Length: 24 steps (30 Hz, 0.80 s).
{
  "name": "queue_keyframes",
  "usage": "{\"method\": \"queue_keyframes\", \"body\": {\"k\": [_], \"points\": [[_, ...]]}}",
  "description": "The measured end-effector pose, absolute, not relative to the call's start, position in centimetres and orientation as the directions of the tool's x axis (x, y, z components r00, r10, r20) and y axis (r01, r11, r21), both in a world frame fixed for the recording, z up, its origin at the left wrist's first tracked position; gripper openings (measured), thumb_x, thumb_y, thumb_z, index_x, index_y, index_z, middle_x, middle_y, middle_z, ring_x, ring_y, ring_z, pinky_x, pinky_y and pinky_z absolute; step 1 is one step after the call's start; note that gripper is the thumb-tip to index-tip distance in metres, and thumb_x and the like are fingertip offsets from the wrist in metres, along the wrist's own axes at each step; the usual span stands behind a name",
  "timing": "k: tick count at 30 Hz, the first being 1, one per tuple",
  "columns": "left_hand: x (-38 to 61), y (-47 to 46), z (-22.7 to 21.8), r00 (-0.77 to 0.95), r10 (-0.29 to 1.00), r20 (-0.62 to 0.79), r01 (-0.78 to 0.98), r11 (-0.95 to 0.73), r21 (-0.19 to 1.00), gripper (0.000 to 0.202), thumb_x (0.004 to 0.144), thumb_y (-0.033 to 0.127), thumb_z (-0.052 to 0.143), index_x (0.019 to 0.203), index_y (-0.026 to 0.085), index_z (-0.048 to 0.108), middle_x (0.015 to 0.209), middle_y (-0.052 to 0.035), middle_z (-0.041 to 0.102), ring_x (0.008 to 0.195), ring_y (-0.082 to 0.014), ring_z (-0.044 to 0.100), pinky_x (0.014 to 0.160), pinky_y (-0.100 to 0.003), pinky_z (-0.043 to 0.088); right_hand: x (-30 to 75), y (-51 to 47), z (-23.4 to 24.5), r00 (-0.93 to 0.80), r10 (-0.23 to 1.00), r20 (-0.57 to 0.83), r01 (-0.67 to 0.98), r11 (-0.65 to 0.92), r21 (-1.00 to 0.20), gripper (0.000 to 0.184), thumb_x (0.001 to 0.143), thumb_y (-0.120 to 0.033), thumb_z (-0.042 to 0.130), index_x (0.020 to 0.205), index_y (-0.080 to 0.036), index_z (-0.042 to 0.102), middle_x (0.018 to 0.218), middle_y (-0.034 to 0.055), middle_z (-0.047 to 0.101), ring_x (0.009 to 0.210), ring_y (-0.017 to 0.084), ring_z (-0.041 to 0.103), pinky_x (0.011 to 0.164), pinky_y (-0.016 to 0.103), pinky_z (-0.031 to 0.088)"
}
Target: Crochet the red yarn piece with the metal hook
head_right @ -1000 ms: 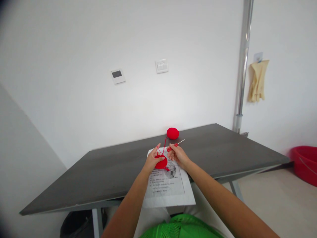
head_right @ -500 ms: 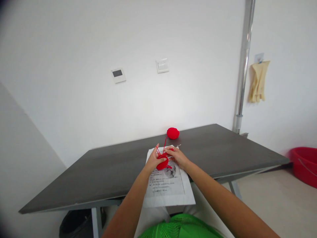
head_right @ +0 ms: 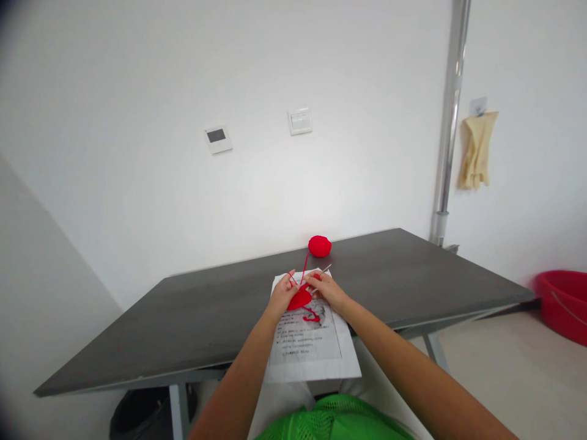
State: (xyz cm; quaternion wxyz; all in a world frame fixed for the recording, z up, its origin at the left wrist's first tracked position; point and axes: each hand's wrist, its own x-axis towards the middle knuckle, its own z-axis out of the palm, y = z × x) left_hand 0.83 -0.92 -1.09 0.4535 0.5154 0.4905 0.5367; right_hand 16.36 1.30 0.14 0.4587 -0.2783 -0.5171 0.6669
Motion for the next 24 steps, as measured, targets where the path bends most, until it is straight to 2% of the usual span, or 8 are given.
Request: {"method": "queue_keyframes", "body": {"k": [4,8,12,15,20,24], "points": [[0.9,-1.3,-0.6,-0.129,0.979,0.158,0.111,-0.144,0.983,0.066,0.072,0.023,0.062,0.135,0.013,0.043,0.061,0.0049,0.057,0.055,-0.0116,0.053,0.058,-0.024,0.043,16.3,0.8,0.2,-0.479,0.861,0.170,-0.260,0.046,-0.965,0.027,0.057,-0.019,0.078,0.079,-0.018,0.063,0.060,-0.0047,0.061,0.051,0.009,0.052,0.049,0.021,0.039],[1.0,-1.3,-0.2,-0.178,0.963,0.202,0.091,-0.189,0.978,0.059,0.070,0.025,0.065,0.127,0.015,0.053,0.063,0.0044,0.058,0.057,-0.0103,0.053,0.059,-0.022,0.043,16.3,0.8,0.3,-0.532,0.829,0.175,-0.262,0.035,-0.964,0.020,0.055,-0.012,0.074,0.070,-0.016,0.062,0.055,-0.0055,0.058,0.049,0.008,0.047,0.050,0.021,0.036],[0.7,-1.0,-0.1,-0.248,0.944,0.219,0.047,-0.214,0.976,0.040,0.071,0.033,0.064,0.106,0.014,0.065,0.062,0.0012,0.059,0.055,-0.0107,0.053,0.058,-0.023,0.043,16.3,1.0,0.2,-0.571,0.805,0.163,-0.289,-0.011,-0.957,0.022,0.053,-0.010,0.072,0.071,-0.017,0.063,0.053,-0.0066,0.057,0.048,0.008,0.048,0.050,0.021,0.036],[0.3,-1.1,0.1,-0.295,0.922,0.249,0.057,-0.243,0.968,0.034,0.070,0.036,0.063,0.094,0.012,0.068,0.056,0.0015,0.056,0.050,-0.0097,0.051,0.054,-0.023,0.042,16.4,0.8,0.2,-0.610,0.778,0.149,-0.280,-0.036,-0.959,0.023,0.053,-0.011,0.073,0.074,-0.016,0.066,0.056,-0.0057,0.060,0.051,0.009,0.051,0.052,0.021,0.038],[0.1,-1.2,0.3,-0.428,0.863,0.269,0.028,-0.285,0.958,0.037,0.069,0.037,0.062,0.094,0.010,0.068,0.054,0.0016,0.055,0.048,-0.0089,0.049,0.053,-0.022,0.041,16.4,0.4,0.5,-0.673,0.725,0.144,-0.289,-0.080,-0.954,0.029,0.056,-0.015,0.078,0.083,-0.017,0.068,0.066,-0.0031,0.065,0.062,0.011,0.059,0.061,0.022,0.045],[-0.2,-1.1,0.3,-0.475,0.842,0.255,0.018,-0.280,0.960,0.043,0.067,0.046,0.064,0.092,0.010,0.070,0.055,0.0004,0.056,0.050,-0.0101,0.050,0.054,-0.024,0.041,16.5,0.3,0.7,-0.684,0.705,0.184,-0.358,-0.105,-0.928,0.032,0.056,-0.014,0.080,0.085,-0.018,0.068,0.066,-0.0045,0.063,0.060,0.009,0.058,0.060,0.020,0.045]]}}
